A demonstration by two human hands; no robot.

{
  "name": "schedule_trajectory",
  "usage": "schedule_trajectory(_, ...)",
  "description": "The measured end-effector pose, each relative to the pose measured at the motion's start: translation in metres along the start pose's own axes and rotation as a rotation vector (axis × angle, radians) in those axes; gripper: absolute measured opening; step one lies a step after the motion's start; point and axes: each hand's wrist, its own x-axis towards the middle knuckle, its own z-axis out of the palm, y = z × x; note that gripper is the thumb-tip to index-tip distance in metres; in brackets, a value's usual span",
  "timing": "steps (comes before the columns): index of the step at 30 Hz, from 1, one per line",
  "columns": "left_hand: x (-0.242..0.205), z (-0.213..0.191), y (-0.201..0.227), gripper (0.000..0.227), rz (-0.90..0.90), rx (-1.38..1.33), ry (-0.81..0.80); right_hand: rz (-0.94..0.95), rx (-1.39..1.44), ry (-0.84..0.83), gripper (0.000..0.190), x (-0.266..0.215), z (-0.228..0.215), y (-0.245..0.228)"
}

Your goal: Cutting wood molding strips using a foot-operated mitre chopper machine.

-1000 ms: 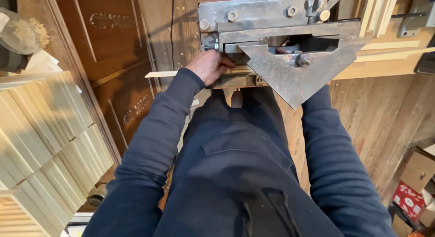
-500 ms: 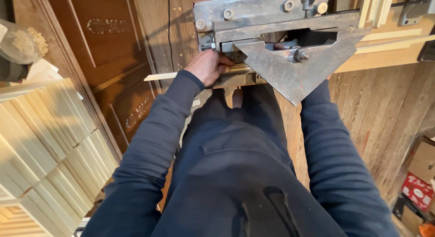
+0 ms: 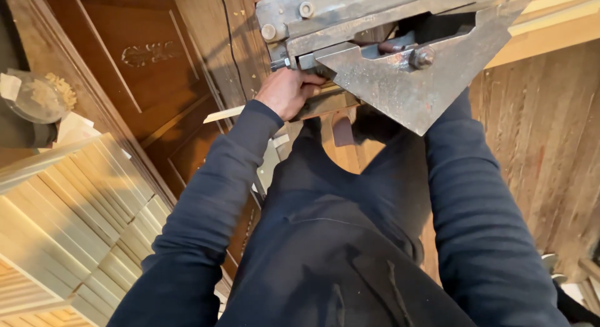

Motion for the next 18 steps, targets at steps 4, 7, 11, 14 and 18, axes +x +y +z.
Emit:
schedule_trajectory(4, 0.001, 0.003, -0.002, 0.028, 0.010, 0.009, -0.009, -0.003, 0.009, 0.030, 0.029, 0.014, 0.013, 0.001)
schedule_trajectory(7, 0.002, 0.001, -0.004, 0.027, 0.016, 0.009, 0.023, -0.013, 0.025, 0.049, 0.030, 0.019, 0.020, -0.003)
schedule_trajectory(11, 0.000, 0.004, -0.004, 0.027, 0.066, 0.009, 0.041, -0.022, 0.027, 0.070, 0.030, 0.019, 0.015, -0.004)
schedule_trajectory(14, 0.004, 0.002, -0.002, 0.028, 0.066, 0.014, 0.043, -0.044, 0.032, 0.088, 0.030, 0.029, 0.013, -0.007)
schedule_trajectory(18, -0.003, 0.000, 0.000, 0.026, 0.032, -0.025, 0.068, -0.075, 0.057, 0.065, 0.031, 0.037, 0.021, -0.018)
